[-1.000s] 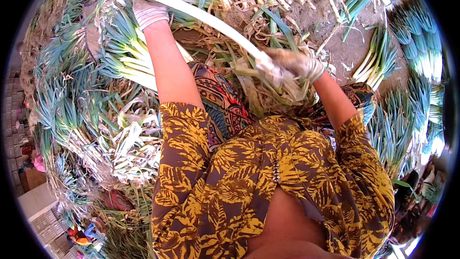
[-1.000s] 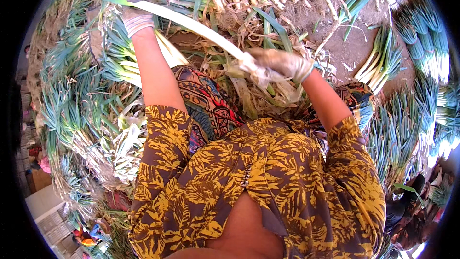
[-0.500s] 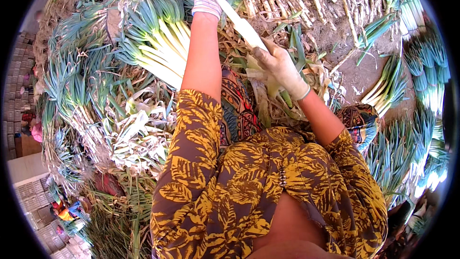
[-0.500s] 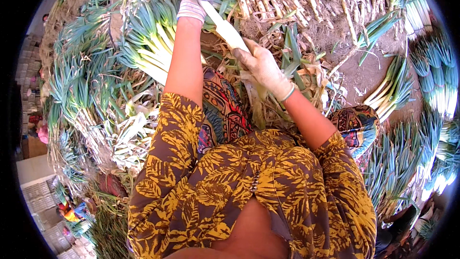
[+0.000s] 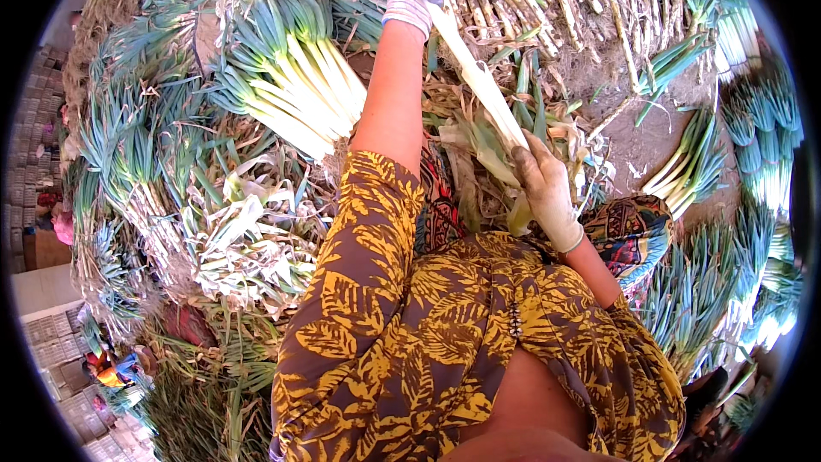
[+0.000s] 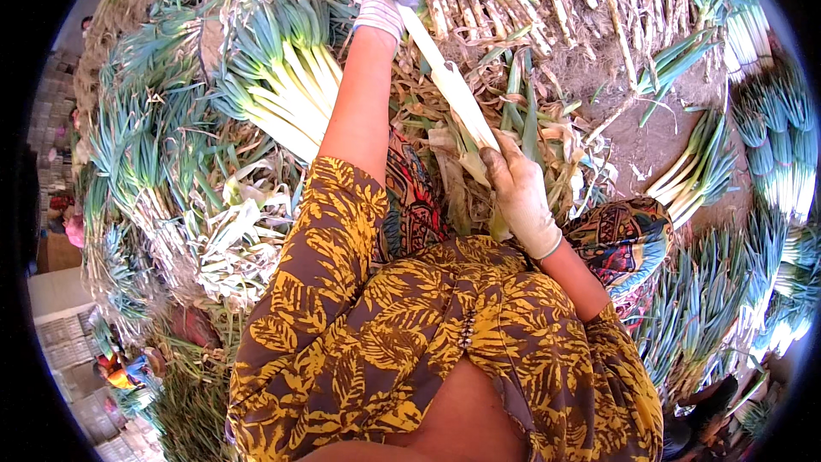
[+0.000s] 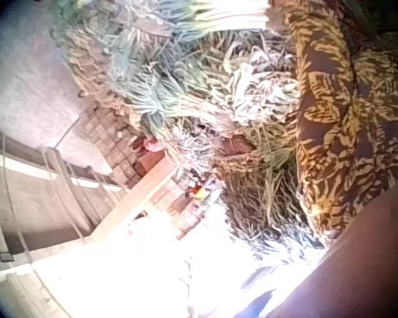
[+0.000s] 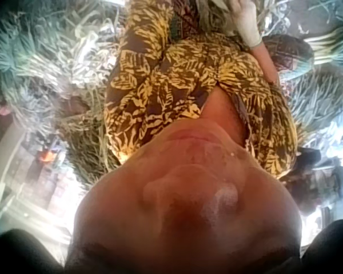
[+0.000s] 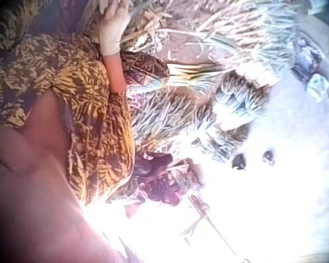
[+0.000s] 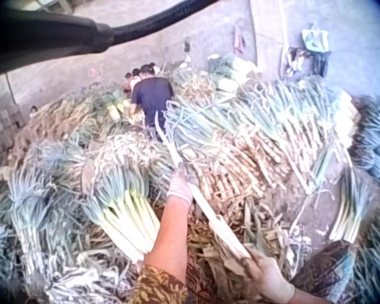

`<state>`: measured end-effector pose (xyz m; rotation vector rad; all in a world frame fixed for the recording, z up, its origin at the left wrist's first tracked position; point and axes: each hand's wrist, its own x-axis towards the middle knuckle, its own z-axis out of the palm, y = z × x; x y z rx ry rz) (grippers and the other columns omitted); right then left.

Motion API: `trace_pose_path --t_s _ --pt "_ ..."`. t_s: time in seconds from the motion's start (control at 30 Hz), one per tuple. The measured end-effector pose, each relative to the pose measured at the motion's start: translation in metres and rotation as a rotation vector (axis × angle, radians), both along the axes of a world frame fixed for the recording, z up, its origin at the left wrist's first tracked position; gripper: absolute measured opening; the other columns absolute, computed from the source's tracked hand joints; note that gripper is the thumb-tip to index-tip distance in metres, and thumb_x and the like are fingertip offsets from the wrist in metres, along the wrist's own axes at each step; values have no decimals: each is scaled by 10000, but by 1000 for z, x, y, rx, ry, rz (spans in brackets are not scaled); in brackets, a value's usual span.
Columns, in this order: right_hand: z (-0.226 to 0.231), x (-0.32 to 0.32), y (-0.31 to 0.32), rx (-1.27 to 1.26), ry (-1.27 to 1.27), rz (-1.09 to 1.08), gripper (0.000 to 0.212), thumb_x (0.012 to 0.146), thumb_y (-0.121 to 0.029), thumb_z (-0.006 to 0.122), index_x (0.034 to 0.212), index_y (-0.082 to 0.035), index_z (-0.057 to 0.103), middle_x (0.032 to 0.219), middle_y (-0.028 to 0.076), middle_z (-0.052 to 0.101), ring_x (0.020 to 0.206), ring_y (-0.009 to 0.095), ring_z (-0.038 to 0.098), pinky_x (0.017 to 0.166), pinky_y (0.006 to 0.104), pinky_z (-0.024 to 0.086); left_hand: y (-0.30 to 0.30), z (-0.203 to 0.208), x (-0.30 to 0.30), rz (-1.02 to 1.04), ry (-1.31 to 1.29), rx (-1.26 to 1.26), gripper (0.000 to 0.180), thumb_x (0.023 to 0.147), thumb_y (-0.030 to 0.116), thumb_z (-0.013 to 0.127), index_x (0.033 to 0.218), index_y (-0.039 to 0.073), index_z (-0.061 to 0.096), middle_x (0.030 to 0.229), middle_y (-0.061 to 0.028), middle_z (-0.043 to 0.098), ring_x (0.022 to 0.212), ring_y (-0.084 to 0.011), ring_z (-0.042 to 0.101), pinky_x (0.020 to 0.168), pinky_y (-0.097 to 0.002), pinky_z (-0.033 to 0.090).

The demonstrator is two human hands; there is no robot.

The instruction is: The person cleans and peels leeks by hand, removing outer layers and trimming the stalks while seated on the ground.

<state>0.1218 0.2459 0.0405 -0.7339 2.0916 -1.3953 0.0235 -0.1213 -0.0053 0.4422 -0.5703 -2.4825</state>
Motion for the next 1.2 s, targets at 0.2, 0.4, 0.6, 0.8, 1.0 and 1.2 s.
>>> trace_pose_path --t_s 0.2,0.4,0.6,0.8,1.0,1.2 --pt "-6 9 31 46 -97 -47 356 992 -219 516 1236 37 562 633 35 490 556 102 426 505 276 371 10 14 0 115 -178 72 297 978 360 549 910 71 532 662 1 448 434 -77 332 349 -212 306" --pt "-18 2 45 -42 -232 -74 347 1003 -264 523 1181 31 563 695 -64 419 595 26 359 505 195 281 -22 -3 11 83 108 -8 291 988 377 536 958 89 515 672 -2 436 463 -94 351 400 -246 314" --pt "-25 -4 58 33 -162 -77 282 1000 -217 513 1061 42 604 650 -29 467 581 59 391 502 235 321 -15 7 11 193 -73 -115 319 981 384 545 999 67 513 722 -44 453 487 -114 379 403 -257 346" --pt "-54 -35 54 170 18 -23 253 982 -224 537 1000 16 614 655 76 537 580 172 502 535 326 407 -36 10 17 232 -44 -245 370 986 410 527 1143 75 519 773 -36 474 507 -116 370 417 -279 326" --pt "-37 -99 -23 371 553 274 439 916 -334 611 1214 -13 583 972 202 682 902 276 680 797 374 535 -11 25 16 100 81 -297 367 882 558 600 960 201 564 732 35 507 635 -148 501 533 -303 431" --pt "-56 -105 -82 75 402 278 533 930 -380 582 1291 8 526 868 229 663 765 325 652 724 403 502 30 47 4 -17 279 -386 300 880 382 656 1043 143 576 753 -1 561 614 -173 549 552 -315 476"
